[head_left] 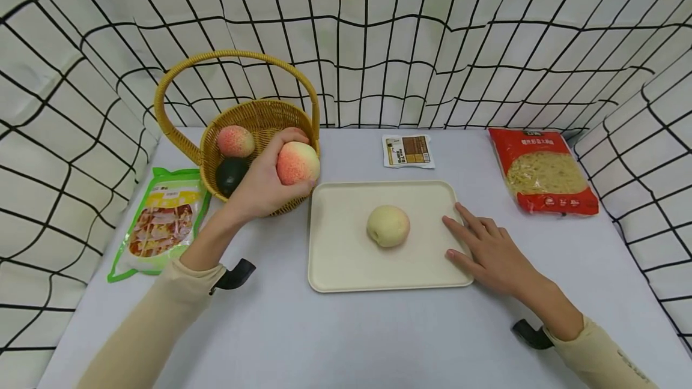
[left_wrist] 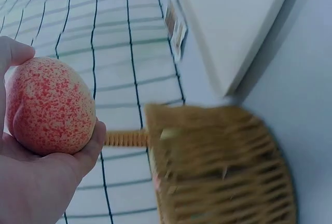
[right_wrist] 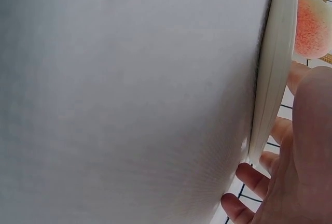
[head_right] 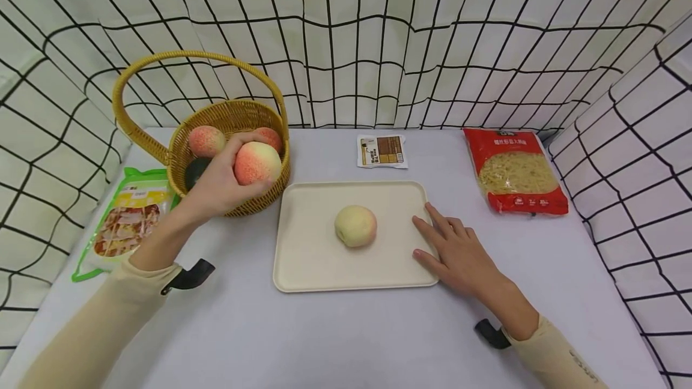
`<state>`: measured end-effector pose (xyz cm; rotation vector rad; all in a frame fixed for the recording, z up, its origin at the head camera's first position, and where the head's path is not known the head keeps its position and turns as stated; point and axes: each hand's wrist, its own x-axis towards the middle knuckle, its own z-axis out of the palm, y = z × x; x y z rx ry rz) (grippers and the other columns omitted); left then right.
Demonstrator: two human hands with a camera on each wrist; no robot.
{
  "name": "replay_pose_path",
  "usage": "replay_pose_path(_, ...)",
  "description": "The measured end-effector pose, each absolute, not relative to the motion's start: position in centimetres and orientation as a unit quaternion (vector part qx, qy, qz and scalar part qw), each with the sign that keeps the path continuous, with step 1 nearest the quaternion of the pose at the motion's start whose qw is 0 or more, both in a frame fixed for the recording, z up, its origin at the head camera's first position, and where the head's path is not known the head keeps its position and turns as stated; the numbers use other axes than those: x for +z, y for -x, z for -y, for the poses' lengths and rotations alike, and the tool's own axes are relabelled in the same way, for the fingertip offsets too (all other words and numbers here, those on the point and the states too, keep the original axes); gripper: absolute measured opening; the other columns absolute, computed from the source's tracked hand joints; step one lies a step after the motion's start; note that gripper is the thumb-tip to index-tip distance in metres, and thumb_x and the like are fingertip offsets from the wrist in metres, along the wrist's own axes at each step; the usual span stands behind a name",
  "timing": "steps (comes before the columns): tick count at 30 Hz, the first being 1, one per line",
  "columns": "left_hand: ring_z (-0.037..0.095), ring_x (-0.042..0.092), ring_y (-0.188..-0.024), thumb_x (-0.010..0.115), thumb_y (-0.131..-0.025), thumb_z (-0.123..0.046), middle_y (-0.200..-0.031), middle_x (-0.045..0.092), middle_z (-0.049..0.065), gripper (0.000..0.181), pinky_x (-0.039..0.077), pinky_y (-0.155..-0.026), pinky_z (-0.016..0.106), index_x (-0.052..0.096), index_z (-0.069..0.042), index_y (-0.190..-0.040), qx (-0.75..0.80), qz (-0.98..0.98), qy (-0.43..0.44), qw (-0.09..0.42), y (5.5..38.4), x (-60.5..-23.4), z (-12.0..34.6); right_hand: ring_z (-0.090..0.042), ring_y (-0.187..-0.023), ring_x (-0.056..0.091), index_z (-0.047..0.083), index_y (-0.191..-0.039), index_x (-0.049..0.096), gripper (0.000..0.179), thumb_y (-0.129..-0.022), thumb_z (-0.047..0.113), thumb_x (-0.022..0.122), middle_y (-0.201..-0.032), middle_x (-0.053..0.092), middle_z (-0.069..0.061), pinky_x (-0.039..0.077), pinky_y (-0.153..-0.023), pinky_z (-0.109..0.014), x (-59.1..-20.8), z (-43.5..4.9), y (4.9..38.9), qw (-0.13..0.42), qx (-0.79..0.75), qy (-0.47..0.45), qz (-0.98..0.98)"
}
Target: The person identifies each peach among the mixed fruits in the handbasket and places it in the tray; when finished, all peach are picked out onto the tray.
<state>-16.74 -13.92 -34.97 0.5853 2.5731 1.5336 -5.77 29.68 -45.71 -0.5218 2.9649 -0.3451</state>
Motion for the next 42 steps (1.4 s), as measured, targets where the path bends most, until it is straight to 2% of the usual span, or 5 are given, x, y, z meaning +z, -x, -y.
replay_pose_path(6,0.034,0.061,-0.116,0.081,-0.086,-0.011,-0.144,0.052,0.016,0.07,0.057,-0.094,0.046,0.046,-0.007,-0.145,0.492,-0.84,-0.218,0.067,15.5,-36.5,12.3,-0.041,-0.146,0.041,0.025,-0.167,0.036,0.073,-0.104,0.052,0.06,-0.179,0.022,-0.014,0.041,-0.11,-0.067,-45.8,-29.7,5.8,0.054,-0.114,0.174,-0.977)
replay_pose_path(14,0.032,0.061,-0.117,0.083,-0.083,-0.009,-0.141,0.054,0.015,0.069,0.057,-0.097,0.046,0.048,-0.008,-0.143,0.487,-0.834,-0.246,0.09,14.4,-38.5,10.7,-0.041,-0.145,0.041,0.025,-0.167,0.036,0.072,-0.104,0.052,0.06,-0.178,0.022,-0.014,0.04,-0.111,-0.066,-45.8,-29.6,5.8,0.053,-0.115,0.175,-0.976)
replay_pose_path(20,0.03,0.062,-0.118,0.084,-0.08,-0.012,-0.137,0.057,0.016,0.068,0.056,-0.099,0.046,0.051,-0.008,-0.14,0.463,-0.843,-0.26,0.086,14.1,-40.2,9.9,-0.041,-0.145,0.041,0.024,-0.167,0.036,0.073,-0.104,0.052,0.06,-0.178,0.022,-0.015,0.04,-0.111,-0.067,-45.8,-29.6,5.9,0.054,-0.114,0.174,-0.977)
replay_pose_path(33,0.029,0.062,-0.124,0.086,-0.081,-0.016,-0.144,0.057,0.011,0.068,0.053,-0.106,0.048,0.051,-0.012,-0.139,0.442,-0.855,-0.248,0.112,13.6,-42.8,9.3,-0.041,-0.145,0.041,0.024,-0.167,0.037,0.072,-0.104,0.052,0.06,-0.178,0.022,-0.015,0.042,-0.11,-0.066,-45.7,-29.6,5.9,0.056,-0.114,0.173,-0.977)
replay_pose_path(42,0.029,0.059,-0.128,0.086,-0.079,-0.014,-0.142,0.058,0.015,0.068,0.05,-0.109,0.049,0.051,-0.011,-0.138,0.447,-0.851,-0.243,0.128,13.3,-44.2,9.0,-0.042,-0.143,0.043,0.024,-0.167,0.037,0.071,-0.104,0.051,0.06,-0.178,0.023,-0.014,0.042,-0.108,-0.066,-45.9,-29.7,5.9,0.048,-0.106,0.175,-0.978)
